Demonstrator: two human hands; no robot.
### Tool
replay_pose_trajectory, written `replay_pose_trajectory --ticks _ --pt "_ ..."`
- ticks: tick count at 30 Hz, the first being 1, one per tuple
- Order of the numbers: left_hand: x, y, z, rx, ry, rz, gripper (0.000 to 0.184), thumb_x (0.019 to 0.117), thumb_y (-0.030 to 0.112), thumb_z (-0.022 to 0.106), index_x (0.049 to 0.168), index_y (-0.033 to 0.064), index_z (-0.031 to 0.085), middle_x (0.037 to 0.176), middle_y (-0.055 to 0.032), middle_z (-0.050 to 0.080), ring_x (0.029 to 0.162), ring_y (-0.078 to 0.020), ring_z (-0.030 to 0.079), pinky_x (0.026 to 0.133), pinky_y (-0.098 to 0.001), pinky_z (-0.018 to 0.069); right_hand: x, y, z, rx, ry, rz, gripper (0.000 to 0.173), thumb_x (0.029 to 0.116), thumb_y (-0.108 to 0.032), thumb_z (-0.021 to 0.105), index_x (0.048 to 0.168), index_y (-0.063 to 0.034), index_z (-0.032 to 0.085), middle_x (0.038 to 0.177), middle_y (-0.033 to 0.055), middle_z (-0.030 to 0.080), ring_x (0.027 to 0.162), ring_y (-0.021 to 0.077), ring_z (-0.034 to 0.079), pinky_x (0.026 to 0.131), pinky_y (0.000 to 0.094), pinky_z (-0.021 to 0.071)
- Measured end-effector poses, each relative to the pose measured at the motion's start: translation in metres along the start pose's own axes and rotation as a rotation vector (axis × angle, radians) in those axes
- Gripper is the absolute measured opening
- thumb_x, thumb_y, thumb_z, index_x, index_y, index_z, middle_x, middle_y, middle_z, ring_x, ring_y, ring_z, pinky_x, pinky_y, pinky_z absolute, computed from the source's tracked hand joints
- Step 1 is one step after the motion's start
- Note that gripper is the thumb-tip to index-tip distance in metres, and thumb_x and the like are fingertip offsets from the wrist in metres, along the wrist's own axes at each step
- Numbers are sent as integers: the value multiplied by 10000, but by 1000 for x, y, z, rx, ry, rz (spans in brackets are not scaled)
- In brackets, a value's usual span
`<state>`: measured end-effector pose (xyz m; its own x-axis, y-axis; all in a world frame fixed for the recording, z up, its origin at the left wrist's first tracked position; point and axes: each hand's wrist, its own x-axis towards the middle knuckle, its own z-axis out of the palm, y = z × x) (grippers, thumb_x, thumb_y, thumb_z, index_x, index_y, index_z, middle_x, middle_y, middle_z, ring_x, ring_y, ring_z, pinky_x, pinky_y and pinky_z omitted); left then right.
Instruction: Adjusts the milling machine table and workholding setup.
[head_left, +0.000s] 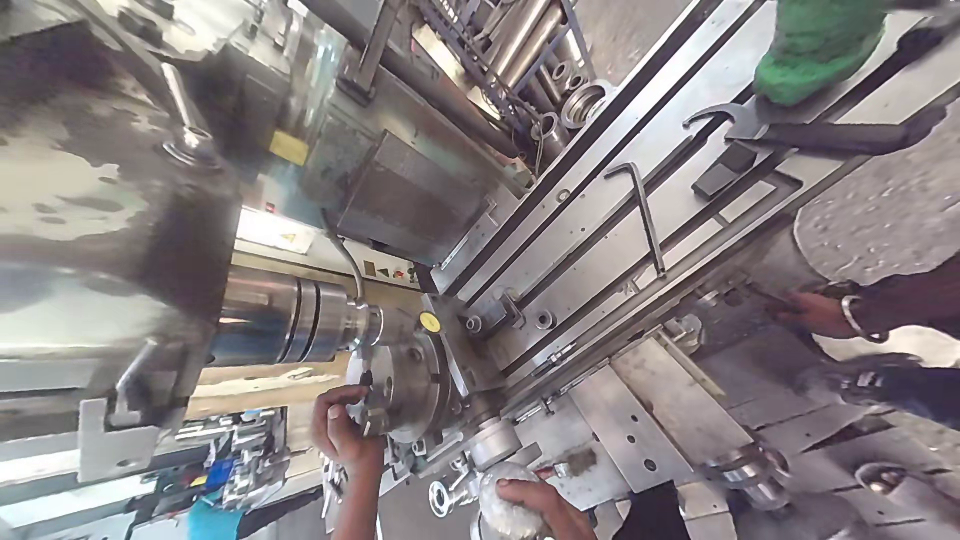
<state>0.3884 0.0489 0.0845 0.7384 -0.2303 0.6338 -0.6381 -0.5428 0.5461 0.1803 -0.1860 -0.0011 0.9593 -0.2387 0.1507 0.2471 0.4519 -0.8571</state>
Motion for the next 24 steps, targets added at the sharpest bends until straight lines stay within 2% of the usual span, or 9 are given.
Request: replay_pose_trajectory --ticks 2,4,6,11,14,16,18,21,24 --pt "0 2 1 4 0 -7 397 1066 469 411 997 193 689 901 109 717 822 -44 681 763 -225 572 3 1 -1 6 40 3 431 920 -145 761 1292 6 603 1217 171 695 1090 120 691 935 292 590" --pt "0 4 1 16 -3 -11 398 1067 474 409 998 195 685 905 111 718 829 -41 680 769 -222 570 6 4 -3 -2 96 3 464 915 -164 773 1306 -27 567 1254 116 689 1133 75 672 978 285 578" --pt "0 5 1 24 -16 -10 412 1066 488 404 1008 193 687 916 107 717 843 -46 681 785 -233 570 9 7 -4 17 163 23 507 901 -165 788 1332 -75 537 1277 58 677 1126 49 670 967 285 590" --pt "0 4 -1 32 -43 2 443 1066 514 398 1022 187 693 939 97 720 863 -50 680 795 -232 567 22 11 -7 68 242 29 548 901 -160 787 1367 -166 499 1334 -31 643 1144 48 664 950 279 602" --pt "0 3 -2 55 -52 13 456 1068 520 386 1032 188 696 952 96 716 878 -53 678 804 -240 567 26 13 -6 102 244 24 563 900 -135 782 1379 -174 489 1351 -14 636 1158 87 670 942 305 612" --pt "-1 4 -2 70 -64 16 435 1064 520 393 1042 203 691 969 108 709 903 -49 673 820 -239 562 28 14 -5 125 223 22 619 905 -125 776 1441 -150 468 1399 28 610 1191 122 661 961 340 610" --pt "-1 5 -1 76 -82 28 423 1057 528 411 1068 209 688 994 114 702 931 -45 664 846 -237 551 31 14 -6 106 216 20 666 901 -127 780 1485 -119 460 1438 45 591 1219 113 646 991 339 598" --pt "0 7 -1 95 -119 64 409 1047 543 434 1119 222 677 1049 126 688 986 -31 645 881 -225 530 40 14 -7 47 248 11 649 885 -146 797 1469 -100 516 1439 34 601 1243 88 627 1024 318 580" --pt "-1 6 1 139 -144 98 458 1040 575 412 1125 201 662 1074 111 672 1023 -37 632 899 -236 521 51 15 -9 33 297 -10 620 888 -148 795 1449 -97 537 1426 37 610 1224 94 642 996 304 596"
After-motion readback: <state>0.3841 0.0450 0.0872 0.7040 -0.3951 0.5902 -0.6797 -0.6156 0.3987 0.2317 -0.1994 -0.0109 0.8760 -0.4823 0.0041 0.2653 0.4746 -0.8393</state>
